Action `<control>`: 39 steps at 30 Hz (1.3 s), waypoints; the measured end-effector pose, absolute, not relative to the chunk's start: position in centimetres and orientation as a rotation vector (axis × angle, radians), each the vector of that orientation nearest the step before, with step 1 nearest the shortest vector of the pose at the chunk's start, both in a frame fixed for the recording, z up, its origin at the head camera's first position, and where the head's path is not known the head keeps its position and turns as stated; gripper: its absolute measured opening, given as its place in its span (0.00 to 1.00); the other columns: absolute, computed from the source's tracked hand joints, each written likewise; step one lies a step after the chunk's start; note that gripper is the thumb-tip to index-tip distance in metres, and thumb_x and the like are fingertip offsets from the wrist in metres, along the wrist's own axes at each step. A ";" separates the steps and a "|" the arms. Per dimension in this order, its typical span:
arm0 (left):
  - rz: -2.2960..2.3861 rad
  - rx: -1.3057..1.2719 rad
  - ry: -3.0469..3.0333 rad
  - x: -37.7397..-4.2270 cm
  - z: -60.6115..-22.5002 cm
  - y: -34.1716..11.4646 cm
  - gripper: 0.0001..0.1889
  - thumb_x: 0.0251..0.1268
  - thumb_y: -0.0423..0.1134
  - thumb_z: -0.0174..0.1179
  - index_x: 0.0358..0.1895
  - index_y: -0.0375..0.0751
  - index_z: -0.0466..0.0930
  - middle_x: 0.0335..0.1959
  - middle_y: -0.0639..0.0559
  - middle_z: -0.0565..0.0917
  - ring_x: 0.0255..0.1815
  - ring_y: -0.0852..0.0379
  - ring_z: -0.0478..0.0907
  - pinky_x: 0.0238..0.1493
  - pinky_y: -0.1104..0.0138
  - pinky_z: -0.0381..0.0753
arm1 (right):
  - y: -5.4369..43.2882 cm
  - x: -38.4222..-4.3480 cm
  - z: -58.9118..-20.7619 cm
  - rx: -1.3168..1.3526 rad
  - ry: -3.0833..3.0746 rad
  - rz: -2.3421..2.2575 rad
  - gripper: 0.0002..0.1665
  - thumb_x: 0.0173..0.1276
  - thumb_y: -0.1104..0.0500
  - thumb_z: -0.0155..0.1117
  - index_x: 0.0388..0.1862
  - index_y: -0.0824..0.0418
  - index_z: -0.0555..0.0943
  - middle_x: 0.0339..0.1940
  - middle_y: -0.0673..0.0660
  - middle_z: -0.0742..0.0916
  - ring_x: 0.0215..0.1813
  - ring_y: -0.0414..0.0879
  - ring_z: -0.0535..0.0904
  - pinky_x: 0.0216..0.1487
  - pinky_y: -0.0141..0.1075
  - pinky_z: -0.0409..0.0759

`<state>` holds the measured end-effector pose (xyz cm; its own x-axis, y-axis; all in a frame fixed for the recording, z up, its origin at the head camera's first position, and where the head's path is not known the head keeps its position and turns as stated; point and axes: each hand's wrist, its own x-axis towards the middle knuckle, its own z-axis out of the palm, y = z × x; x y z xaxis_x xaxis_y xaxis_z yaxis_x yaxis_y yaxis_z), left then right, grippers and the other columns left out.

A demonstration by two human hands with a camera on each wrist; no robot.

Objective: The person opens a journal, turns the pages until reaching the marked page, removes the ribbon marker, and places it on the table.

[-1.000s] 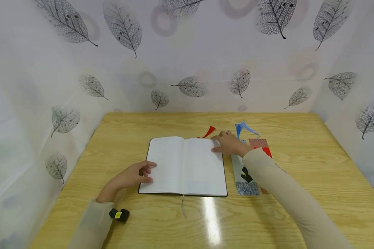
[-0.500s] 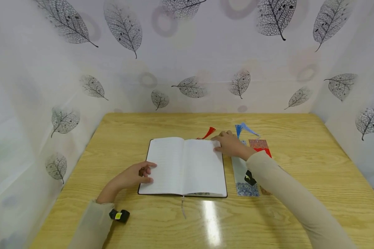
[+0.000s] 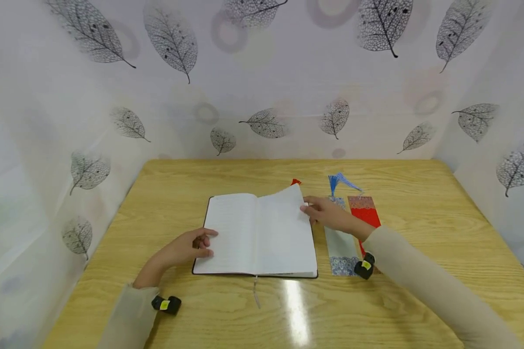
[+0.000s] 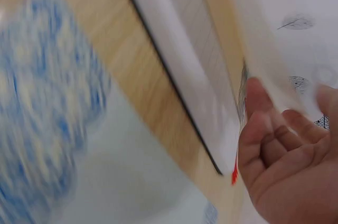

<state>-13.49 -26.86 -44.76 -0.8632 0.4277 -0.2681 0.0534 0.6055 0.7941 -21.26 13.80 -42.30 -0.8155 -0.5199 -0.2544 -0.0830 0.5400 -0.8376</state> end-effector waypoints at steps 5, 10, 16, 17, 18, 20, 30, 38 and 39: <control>1.174 0.365 2.395 -13.3 -44.7 -26.9 0.26 0.62 0.40 0.65 0.63 0.36 0.72 0.40 0.47 0.75 0.39 0.55 0.69 0.37 0.72 0.71 | 13.2 -19.4 -42.4 -0.322 1.940 -1.591 0.42 0.77 0.39 0.40 0.75 0.69 0.54 0.39 0.52 0.79 0.39 0.41 0.79 0.43 0.33 0.79; 1.187 0.371 2.382 -13.3 -44.5 -26.8 0.28 0.62 0.40 0.65 0.64 0.35 0.71 0.40 0.47 0.75 0.38 0.55 0.69 0.36 0.72 0.71 | 11.7 -18.2 -42.9 -0.336 1.841 -1.614 0.41 0.77 0.42 0.45 0.76 0.67 0.51 0.35 0.48 0.81 0.34 0.39 0.78 0.40 0.31 0.78; 1.183 0.391 2.372 -13.2 -44.7 -27.1 0.29 0.63 0.41 0.65 0.64 0.33 0.69 0.40 0.46 0.74 0.38 0.56 0.69 0.36 0.72 0.71 | 9.4 -17.4 -43.1 -0.420 1.821 -1.557 0.38 0.76 0.54 0.50 0.77 0.63 0.49 0.41 0.55 0.86 0.34 0.40 0.82 0.38 0.33 0.79; 1.177 0.387 2.375 -13.2 -44.7 -27.2 0.29 0.62 0.41 0.65 0.64 0.33 0.69 0.40 0.46 0.75 0.38 0.56 0.70 0.36 0.72 0.71 | 9.0 -17.2 -43.1 -0.430 1.821 -1.544 0.38 0.76 0.56 0.50 0.78 0.63 0.48 0.43 0.57 0.86 0.34 0.40 0.83 0.38 0.33 0.79; 1.168 0.382 2.380 -13.2 -44.8 -27.2 0.29 0.62 0.42 0.65 0.64 0.34 0.69 0.40 0.46 0.75 0.38 0.56 0.70 0.37 0.72 0.72 | 8.6 -17.1 -43.0 -0.443 1.827 -1.522 0.38 0.76 0.57 0.49 0.78 0.63 0.46 0.44 0.60 0.86 0.34 0.40 0.84 0.38 0.33 0.80; 1.150 0.366 2.389 -13.1 -44.8 -27.4 0.29 0.62 0.42 0.65 0.65 0.35 0.69 0.40 0.47 0.75 0.39 0.55 0.70 0.37 0.72 0.72 | 7.8 -16.9 -43.0 -0.467 1.834 -1.488 0.39 0.76 0.58 0.49 0.78 0.63 0.44 0.45 0.64 0.86 0.34 0.41 0.84 0.38 0.34 0.81; 1.159 0.344 2.401 -12.7 -44.6 -28.4 0.30 0.64 0.42 0.64 0.65 0.32 0.68 0.40 0.47 0.76 0.39 0.55 0.71 0.37 0.72 0.73 | 3.9 -15.7 -42.3 -0.531 1.976 -1.318 0.40 0.73 0.54 0.58 0.78 0.52 0.51 0.42 0.60 0.86 0.29 0.46 0.83 0.37 0.37 0.81; 1.174 0.339 2.439 -12.4 -44.2 -29.2 0.26 0.68 0.35 0.57 0.66 0.29 0.65 0.43 0.44 0.80 0.43 0.56 0.75 0.42 0.69 0.76 | 1.4 -15.0 -43.0 -0.679 2.287 -1.050 0.40 0.70 0.56 0.61 0.75 0.59 0.56 0.31 0.54 0.86 0.22 0.41 0.79 0.27 0.33 0.76; 1.168 0.331 2.457 -12.3 -44.1 -29.3 0.25 0.69 0.36 0.56 0.66 0.30 0.66 0.43 0.44 0.80 0.44 0.56 0.75 0.42 0.69 0.76 | 1.2 -15.0 -43.2 -0.685 2.324 -1.012 0.40 0.70 0.55 0.62 0.75 0.59 0.56 0.31 0.53 0.86 0.21 0.40 0.78 0.26 0.32 0.75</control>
